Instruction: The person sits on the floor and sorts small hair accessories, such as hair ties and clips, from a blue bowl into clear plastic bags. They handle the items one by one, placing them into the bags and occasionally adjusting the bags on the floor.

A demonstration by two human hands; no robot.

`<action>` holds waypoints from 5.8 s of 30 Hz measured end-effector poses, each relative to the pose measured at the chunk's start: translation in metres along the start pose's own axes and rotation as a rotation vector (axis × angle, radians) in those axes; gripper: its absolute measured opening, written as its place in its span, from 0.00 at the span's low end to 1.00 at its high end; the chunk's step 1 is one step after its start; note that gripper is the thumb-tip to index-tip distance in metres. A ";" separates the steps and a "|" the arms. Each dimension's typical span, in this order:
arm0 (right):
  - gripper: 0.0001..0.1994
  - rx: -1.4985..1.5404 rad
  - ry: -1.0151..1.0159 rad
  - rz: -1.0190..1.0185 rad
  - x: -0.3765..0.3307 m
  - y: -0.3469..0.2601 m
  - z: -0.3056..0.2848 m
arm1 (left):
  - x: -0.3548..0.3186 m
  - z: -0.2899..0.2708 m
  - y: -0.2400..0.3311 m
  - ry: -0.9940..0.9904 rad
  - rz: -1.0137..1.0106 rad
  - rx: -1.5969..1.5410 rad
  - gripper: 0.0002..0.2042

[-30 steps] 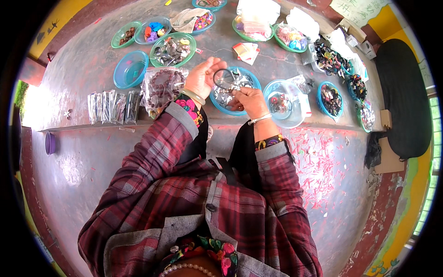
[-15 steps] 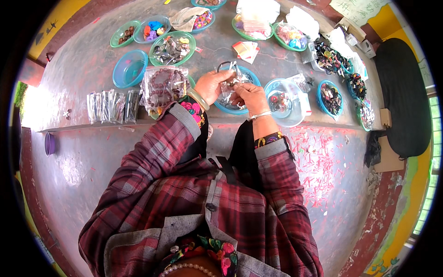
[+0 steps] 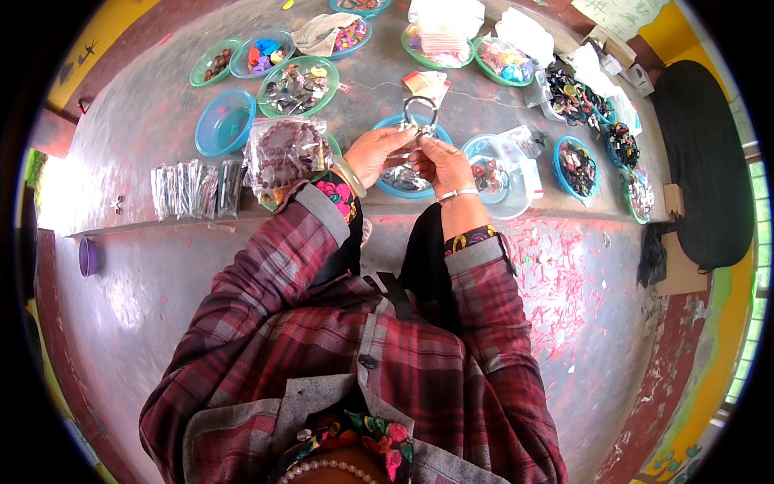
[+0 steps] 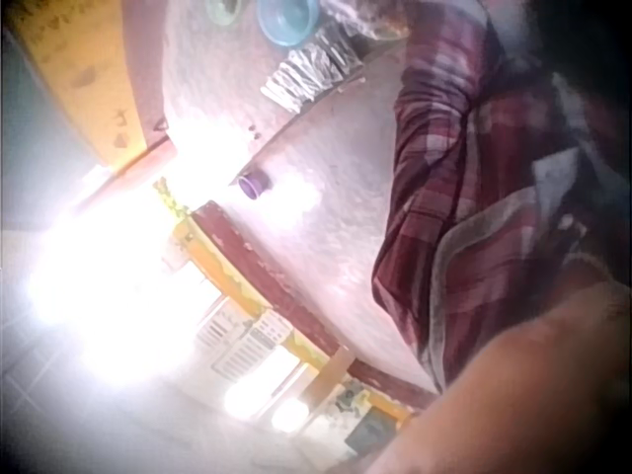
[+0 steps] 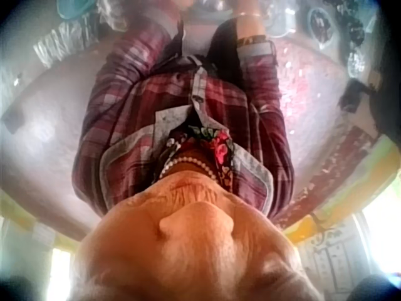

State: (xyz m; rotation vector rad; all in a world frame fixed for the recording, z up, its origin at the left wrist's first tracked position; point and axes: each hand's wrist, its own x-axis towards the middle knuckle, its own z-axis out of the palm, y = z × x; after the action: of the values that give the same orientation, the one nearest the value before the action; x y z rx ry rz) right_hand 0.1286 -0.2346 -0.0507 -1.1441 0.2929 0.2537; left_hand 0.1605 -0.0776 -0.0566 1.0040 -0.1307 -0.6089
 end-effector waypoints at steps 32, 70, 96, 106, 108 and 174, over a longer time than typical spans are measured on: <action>0.06 0.411 0.837 0.050 0.004 0.065 -0.215 | 0.009 -0.023 -0.008 0.271 0.016 0.146 0.10; 0.25 -1.596 0.160 0.256 0.174 0.091 -0.132 | 0.013 -0.025 0.001 0.525 0.084 -0.212 0.10; 0.08 -0.013 -0.051 -0.087 0.009 0.001 0.031 | 0.006 -0.012 0.007 -0.033 0.034 -0.280 0.11; 0.09 -0.108 0.030 -0.220 0.008 0.014 0.036 | 0.000 -0.004 0.012 -0.048 -0.024 -0.228 0.10; 0.08 -0.136 0.022 -0.220 0.006 0.013 0.037 | -0.001 -0.003 0.013 -0.019 -0.006 -0.251 0.10; 0.06 0.054 0.485 -0.353 0.009 -0.015 -0.071 | -0.003 -0.008 0.015 0.193 -0.020 0.179 0.15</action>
State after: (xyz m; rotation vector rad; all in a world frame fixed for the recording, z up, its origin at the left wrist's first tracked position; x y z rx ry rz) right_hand 0.1349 -0.3048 -0.0682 -1.1722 0.5124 -0.3472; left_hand 0.1668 -0.0641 -0.0483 1.2331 -0.0045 -0.5218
